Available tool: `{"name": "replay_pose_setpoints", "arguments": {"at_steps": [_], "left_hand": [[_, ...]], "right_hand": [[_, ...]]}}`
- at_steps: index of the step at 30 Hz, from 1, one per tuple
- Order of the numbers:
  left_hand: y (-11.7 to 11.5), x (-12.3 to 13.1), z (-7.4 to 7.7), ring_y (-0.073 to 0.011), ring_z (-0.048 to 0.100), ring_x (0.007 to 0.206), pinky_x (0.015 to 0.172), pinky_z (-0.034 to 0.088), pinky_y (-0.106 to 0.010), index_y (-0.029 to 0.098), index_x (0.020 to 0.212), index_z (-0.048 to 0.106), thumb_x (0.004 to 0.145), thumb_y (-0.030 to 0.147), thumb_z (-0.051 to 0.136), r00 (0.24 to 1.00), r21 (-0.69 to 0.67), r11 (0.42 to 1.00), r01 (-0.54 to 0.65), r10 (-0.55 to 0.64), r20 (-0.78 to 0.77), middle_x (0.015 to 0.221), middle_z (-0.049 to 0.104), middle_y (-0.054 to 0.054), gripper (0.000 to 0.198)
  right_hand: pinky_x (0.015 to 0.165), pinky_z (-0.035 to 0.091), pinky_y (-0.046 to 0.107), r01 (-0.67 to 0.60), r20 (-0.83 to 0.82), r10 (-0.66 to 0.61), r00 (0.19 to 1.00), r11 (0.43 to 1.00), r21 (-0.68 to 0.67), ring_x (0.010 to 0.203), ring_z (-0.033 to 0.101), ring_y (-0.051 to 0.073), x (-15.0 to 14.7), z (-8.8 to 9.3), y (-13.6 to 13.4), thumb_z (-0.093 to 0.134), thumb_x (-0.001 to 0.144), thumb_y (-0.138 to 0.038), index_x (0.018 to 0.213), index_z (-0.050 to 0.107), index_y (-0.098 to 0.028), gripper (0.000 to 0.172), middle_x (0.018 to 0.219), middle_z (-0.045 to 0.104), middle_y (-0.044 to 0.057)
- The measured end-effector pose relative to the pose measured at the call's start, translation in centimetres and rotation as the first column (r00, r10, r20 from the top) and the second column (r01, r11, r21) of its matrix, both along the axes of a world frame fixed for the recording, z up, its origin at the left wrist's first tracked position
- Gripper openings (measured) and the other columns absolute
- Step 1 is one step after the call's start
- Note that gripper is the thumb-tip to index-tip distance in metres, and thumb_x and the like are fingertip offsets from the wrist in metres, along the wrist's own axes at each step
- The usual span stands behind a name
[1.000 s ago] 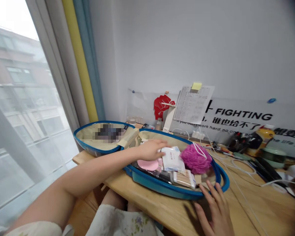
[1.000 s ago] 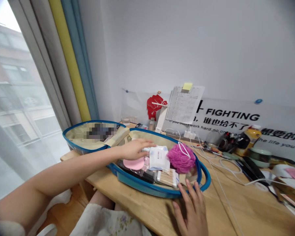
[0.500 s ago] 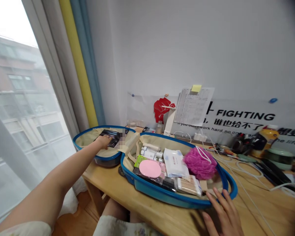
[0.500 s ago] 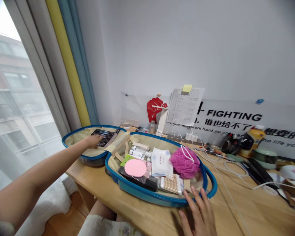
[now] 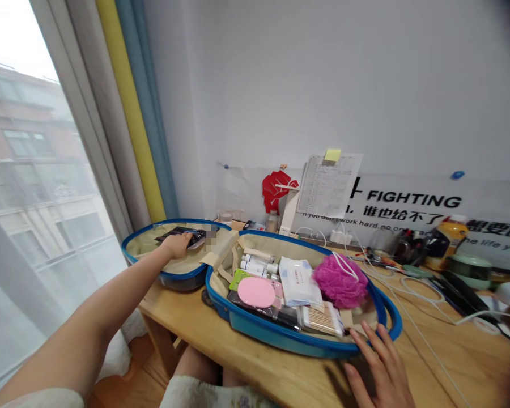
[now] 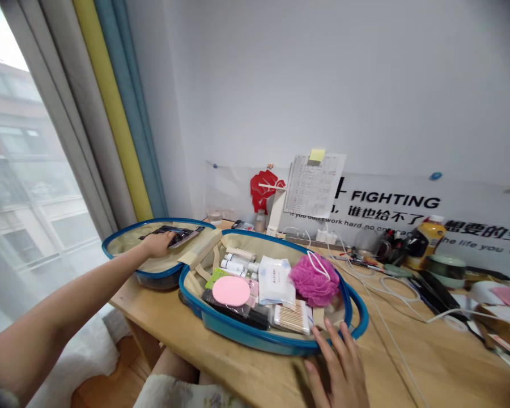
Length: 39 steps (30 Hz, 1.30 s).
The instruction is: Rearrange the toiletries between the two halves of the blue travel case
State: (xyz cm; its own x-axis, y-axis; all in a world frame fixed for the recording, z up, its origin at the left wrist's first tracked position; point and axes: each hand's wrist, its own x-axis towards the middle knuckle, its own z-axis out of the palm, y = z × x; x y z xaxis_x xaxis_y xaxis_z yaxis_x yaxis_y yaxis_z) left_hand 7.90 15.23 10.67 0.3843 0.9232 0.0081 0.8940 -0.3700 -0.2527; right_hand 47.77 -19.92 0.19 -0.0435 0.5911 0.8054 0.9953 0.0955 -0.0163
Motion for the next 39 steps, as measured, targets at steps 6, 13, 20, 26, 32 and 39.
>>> {"name": "replay_pose_setpoints", "arguments": {"at_steps": [6,13,20,26,32,39], "left_hand": [[-2.1,-0.7,2.8,-0.0247,0.063,0.100,0.079,0.048,-0.032,0.013,0.122,0.042,0.081,0.017,0.042,0.988,0.094,0.991,-0.093,0.080,0.134,0.116,0.062,-0.015,0.041],[-7.0,1.2,6.2,-0.0198,0.048,0.122,0.095,0.044,-0.030,0.021,0.131,0.036,0.085,0.017,0.039,0.956,0.241,0.958,0.156,-0.208,0.209,0.141,0.043,-0.007,0.046],[-10.0,7.5,5.0,-0.0172,0.047,0.123,0.101,0.039,-0.030,0.025,0.127,0.045,0.091,0.014,0.035,0.753,0.231,0.751,0.619,-0.651,0.100,0.141,0.044,-0.005,0.039],[-10.0,10.7,3.1,-0.0202,0.052,0.117,0.089,0.045,-0.030,0.027,0.125,0.048,0.093,0.016,0.036,0.614,0.125,0.606,0.785,-0.789,-0.027,0.135,0.050,-0.008,0.036],[-9.5,11.2,2.3,-0.0199,0.058,0.108,0.077,0.046,-0.027,0.029,0.124,0.048,0.092,0.014,0.037,0.574,0.074,0.569,0.819,-0.815,-0.079,0.131,0.053,-0.007,0.037],[-9.3,11.0,1.7,-0.0164,0.061,0.099,0.074,0.046,-0.024,0.032,0.121,0.050,0.088,0.013,0.044,0.569,0.044,0.567,0.822,-0.822,-0.035,0.130,0.054,-0.003,0.038]], "right_hand": [[0.102,0.036,0.051,-0.006,0.017,0.006,1.000,1.000,0.023,0.137,0.028,0.033,-0.1,0.2,0.2,0.045,0.087,-0.033,0.138,0.035,-0.024,0.053,0.139,0.043,0.010],[0.103,0.036,0.051,-0.018,-0.007,0.019,1.000,0.998,0.053,0.136,0.030,0.032,-0.3,0.4,0.3,0.046,0.087,-0.031,0.138,0.036,-0.025,0.053,0.139,0.044,0.010],[0.102,0.036,0.053,-0.019,-0.010,0.019,1.000,0.998,0.052,0.136,0.029,0.032,-0.7,0.8,0.2,0.044,0.088,-0.030,0.138,0.034,-0.026,0.052,0.136,0.046,0.010],[0.102,0.037,0.052,-0.016,0.009,0.015,1.000,0.999,0.044,0.137,0.028,0.031,-0.7,0.9,0.1,0.044,0.089,-0.031,0.139,0.033,-0.025,0.052,0.135,0.046,0.011],[0.102,0.037,0.051,-0.016,-0.018,0.017,1.000,0.999,0.040,0.136,0.029,0.031,-0.5,0.8,0.1,0.046,0.087,-0.031,0.138,0.036,-0.026,0.052,0.138,0.045,0.009],[0.104,0.035,0.051,-0.032,-0.011,0.032,0.999,0.999,0.044,0.137,0.027,0.031,-0.6,0.7,0.1,0.046,0.088,-0.029,0.139,0.034,-0.025,0.053,0.138,0.044,0.010]]}}
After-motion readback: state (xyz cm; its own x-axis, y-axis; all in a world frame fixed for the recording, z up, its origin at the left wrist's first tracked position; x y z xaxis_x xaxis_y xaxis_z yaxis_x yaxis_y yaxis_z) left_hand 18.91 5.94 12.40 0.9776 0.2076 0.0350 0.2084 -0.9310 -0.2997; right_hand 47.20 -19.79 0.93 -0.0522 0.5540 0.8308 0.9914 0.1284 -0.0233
